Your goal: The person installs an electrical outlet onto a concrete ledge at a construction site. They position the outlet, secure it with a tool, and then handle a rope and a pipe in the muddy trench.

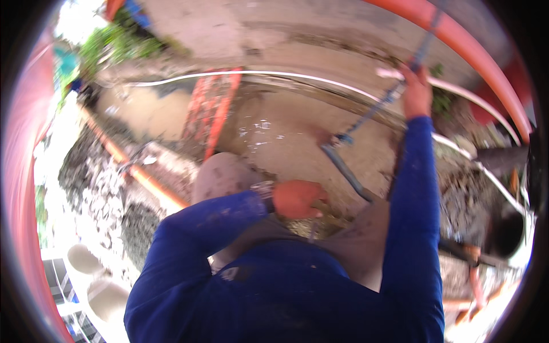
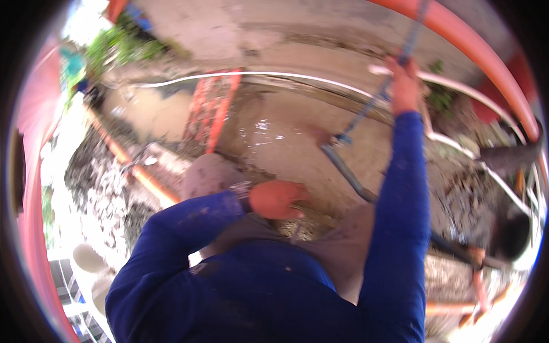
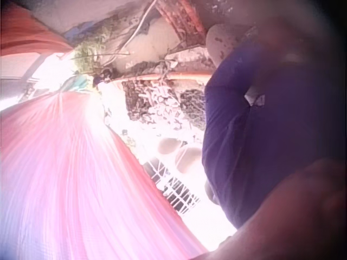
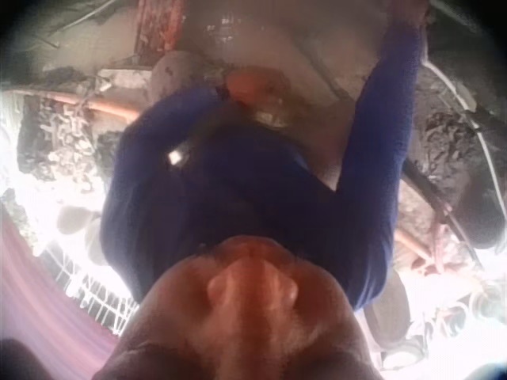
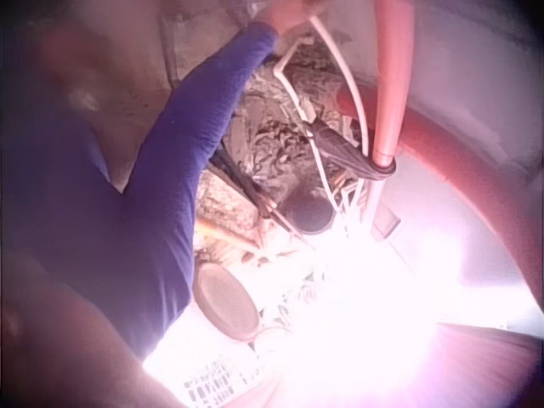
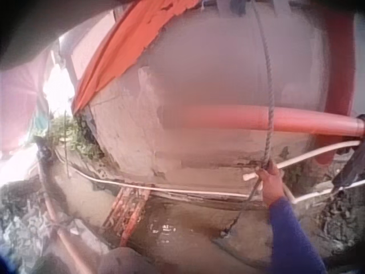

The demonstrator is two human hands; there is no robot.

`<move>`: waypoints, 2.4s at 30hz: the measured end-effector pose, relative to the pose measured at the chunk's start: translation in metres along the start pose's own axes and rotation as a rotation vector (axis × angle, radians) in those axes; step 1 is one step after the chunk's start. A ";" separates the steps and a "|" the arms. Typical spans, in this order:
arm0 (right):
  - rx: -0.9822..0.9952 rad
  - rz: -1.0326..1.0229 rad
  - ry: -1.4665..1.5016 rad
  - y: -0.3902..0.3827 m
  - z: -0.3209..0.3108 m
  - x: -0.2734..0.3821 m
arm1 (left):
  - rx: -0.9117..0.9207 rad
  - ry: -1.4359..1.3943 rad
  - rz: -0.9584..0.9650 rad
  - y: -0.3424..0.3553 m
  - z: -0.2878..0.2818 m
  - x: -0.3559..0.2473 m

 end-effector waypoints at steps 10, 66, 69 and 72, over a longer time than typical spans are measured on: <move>0.012 -0.009 -0.043 0.003 -0.003 -0.001 | 0.092 -0.048 -0.086 -0.002 -0.008 -0.002; 0.017 0.048 -0.091 0.013 -0.013 -0.014 | 0.081 -0.070 -0.023 -0.013 -0.015 -0.007; 0.032 0.045 -0.109 0.012 -0.012 -0.012 | 0.075 -0.065 0.002 -0.014 -0.016 -0.008; 0.020 0.065 -0.080 0.012 -0.012 -0.013 | 0.075 -0.068 -0.005 -0.014 -0.017 -0.009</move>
Point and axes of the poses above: each hand's wrist, its own y-axis towards the middle knuckle, its own z-axis out of the palm, x = y × z, the point moved 4 cm from there along y, towards the middle knuckle, and after that the axes turned 4 degrees about x, right-handed, at the moved point
